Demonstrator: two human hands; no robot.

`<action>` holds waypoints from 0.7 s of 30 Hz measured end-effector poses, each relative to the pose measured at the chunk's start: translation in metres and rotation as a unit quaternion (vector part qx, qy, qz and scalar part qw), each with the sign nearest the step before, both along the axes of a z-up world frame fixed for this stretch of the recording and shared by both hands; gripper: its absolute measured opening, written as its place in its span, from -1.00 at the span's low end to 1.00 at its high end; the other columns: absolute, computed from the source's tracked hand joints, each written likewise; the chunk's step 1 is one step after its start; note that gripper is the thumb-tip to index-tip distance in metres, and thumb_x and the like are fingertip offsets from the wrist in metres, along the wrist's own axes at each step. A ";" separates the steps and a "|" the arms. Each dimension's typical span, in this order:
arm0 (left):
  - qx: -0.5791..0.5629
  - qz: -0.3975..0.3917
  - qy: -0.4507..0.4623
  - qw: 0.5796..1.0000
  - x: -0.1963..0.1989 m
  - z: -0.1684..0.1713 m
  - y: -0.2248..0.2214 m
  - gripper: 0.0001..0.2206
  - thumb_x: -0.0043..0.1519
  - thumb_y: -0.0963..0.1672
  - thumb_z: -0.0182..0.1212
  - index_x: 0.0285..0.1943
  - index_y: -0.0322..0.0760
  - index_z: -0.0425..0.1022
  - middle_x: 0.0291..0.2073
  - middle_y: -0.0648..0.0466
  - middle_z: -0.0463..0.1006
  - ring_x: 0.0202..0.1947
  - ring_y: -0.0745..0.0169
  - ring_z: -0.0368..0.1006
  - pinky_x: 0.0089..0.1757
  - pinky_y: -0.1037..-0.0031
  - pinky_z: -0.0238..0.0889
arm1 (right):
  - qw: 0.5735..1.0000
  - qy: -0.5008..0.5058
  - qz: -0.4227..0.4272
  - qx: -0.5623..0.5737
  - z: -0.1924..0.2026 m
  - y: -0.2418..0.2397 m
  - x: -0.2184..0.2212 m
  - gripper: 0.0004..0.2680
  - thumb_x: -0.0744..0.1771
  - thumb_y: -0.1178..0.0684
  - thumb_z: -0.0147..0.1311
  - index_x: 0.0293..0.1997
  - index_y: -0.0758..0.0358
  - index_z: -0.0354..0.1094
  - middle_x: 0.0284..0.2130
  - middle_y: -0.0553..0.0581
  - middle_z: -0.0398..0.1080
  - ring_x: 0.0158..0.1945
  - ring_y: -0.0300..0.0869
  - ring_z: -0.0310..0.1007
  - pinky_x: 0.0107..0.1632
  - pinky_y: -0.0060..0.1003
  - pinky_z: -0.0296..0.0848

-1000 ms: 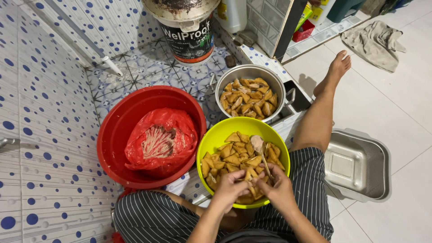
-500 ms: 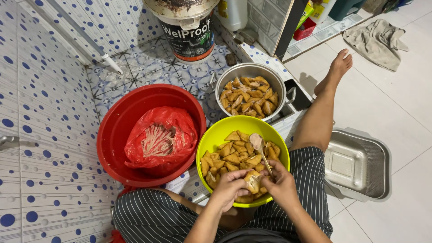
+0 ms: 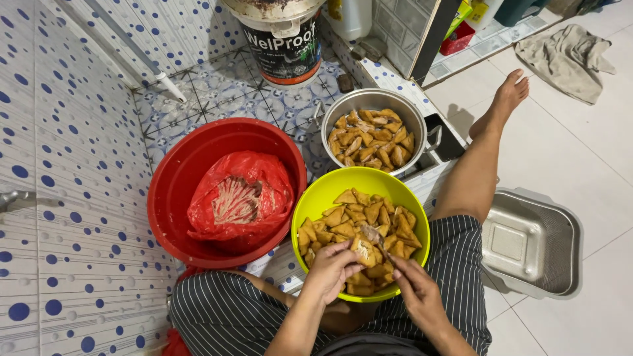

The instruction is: Stuffing fried tofu puffs with a meat or vegetable filling using a spoon

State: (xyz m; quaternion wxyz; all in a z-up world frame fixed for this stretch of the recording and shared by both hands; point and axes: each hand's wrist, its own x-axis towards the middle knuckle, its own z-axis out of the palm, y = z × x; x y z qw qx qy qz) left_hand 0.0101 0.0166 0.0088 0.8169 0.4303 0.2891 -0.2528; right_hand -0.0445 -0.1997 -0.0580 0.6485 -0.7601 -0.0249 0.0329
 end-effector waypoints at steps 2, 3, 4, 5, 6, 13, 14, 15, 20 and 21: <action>-0.028 0.009 -0.025 0.999 0.000 -0.007 -0.003 -0.76 0.17 -0.30 0.25 0.02 -0.55 0.57 -0.06 -0.22 0.66 -0.09 0.01 0.58 0.00 0.30 0.49 | 0.993 -0.106 0.004 -0.047 -0.007 -0.001 -0.005 -0.66 0.36 0.18 0.04 0.34 0.09 0.33 -0.27 0.05 0.36 -0.10 -0.20 0.34 -0.08 -0.33 0.50; -0.028 0.009 -0.025 0.999 0.000 -0.005 -0.003 -0.76 0.17 -0.30 0.25 0.02 -0.55 0.57 -0.06 -0.22 0.66 -0.09 0.01 0.58 0.00 0.30 0.49 | 0.993 -0.106 0.004 -0.047 -0.003 0.000 -0.006 -0.66 0.36 0.18 0.04 0.34 0.09 0.33 -0.27 0.05 0.36 -0.10 -0.20 0.34 -0.08 -0.33 0.50; -0.033 0.006 -0.030 0.999 -0.001 -0.003 -0.003 -0.82 0.18 -0.30 0.25 -0.04 -0.52 0.58 -0.06 -0.18 0.66 -0.10 0.06 0.58 -0.05 0.35 0.50 | 0.988 -0.140 0.012 -0.069 0.001 0.001 -0.006 -0.64 0.36 0.22 0.04 0.35 0.06 0.32 -0.28 0.03 0.33 -0.14 -0.22 0.33 -0.10 -0.34 0.46; -0.037 0.002 -0.036 0.999 -0.001 0.000 -0.003 -0.88 0.20 -0.30 0.26 -0.11 -0.49 0.59 -0.07 -0.15 0.65 -0.11 0.11 0.58 -0.10 0.40 0.51 | 0.980 -0.174 0.019 -0.092 0.006 0.002 -0.006 -0.62 0.36 0.26 0.04 0.36 0.03 0.31 -0.29 0.00 0.29 -0.17 -0.23 0.32 -0.11 -0.36 0.41; -0.037 0.002 -0.036 0.999 0.000 -0.001 -0.003 -0.88 0.20 -0.30 0.26 -0.11 -0.49 0.59 -0.07 -0.15 0.65 -0.11 0.11 0.58 -0.10 0.40 0.51 | 0.980 -0.174 0.020 -0.091 -0.001 -0.001 -0.006 -0.62 0.36 0.26 0.04 0.36 0.03 0.31 -0.29 0.00 0.29 -0.17 -0.23 0.32 -0.11 -0.36 0.41; -0.082 0.015 -0.007 0.996 0.000 0.012 0.005 -0.91 0.20 -0.34 0.19 -0.16 -0.62 0.51 -0.04 -0.30 0.61 -0.05 -0.08 0.57 -0.06 0.32 0.55 | 0.946 -0.237 0.052 -0.215 -0.014 -0.011 -0.007 -0.56 0.35 0.29 0.02 0.41 -0.04 0.22 -0.21 0.10 0.29 -0.18 -0.17 0.38 -0.14 -0.35 0.47; -0.087 0.011 -0.001 0.996 -0.002 0.018 0.007 -0.90 0.19 -0.35 0.17 -0.15 -0.65 0.50 0.03 -0.35 0.60 -0.02 -0.12 0.57 -0.08 0.36 0.55 | 0.939 -0.239 0.058 -0.242 -0.013 -0.012 -0.007 -0.55 0.35 0.29 0.02 0.42 -0.04 0.22 -0.19 0.13 0.28 -0.18 -0.14 0.39 -0.14 -0.33 0.47; -0.087 0.010 0.000 0.996 -0.003 0.018 0.008 -0.90 0.19 -0.35 0.17 -0.15 -0.65 0.50 0.03 -0.35 0.60 -0.02 -0.12 0.57 -0.08 0.36 0.55 | 0.939 -0.238 0.058 -0.242 -0.016 -0.015 -0.009 -0.55 0.35 0.29 0.02 0.42 -0.04 0.22 -0.19 0.13 0.28 -0.18 -0.14 0.39 -0.14 -0.33 0.47; -0.130 0.002 0.003 0.992 -0.008 0.019 0.016 -0.64 0.12 -0.38 0.11 0.13 -0.75 0.41 0.19 -0.45 0.48 0.01 -0.22 0.53 -0.12 0.33 0.55 | 0.901 -0.272 0.092 -0.325 -0.014 -0.022 -0.013 -0.49 0.33 0.35 0.01 0.46 0.00 0.13 -0.16 0.19 0.24 -0.21 -0.05 0.38 -0.11 -0.22 0.49; -0.130 0.002 0.003 0.991 -0.009 0.014 0.017 -0.64 0.12 -0.38 0.11 0.13 -0.75 0.41 0.19 -0.45 0.48 0.01 -0.22 0.53 -0.12 0.33 0.55 | 0.901 -0.272 0.092 -0.325 -0.014 -0.026 -0.013 -0.49 0.33 0.35 0.01 0.46 0.00 0.13 -0.16 0.19 0.24 -0.21 -0.05 0.38 -0.11 -0.22 0.49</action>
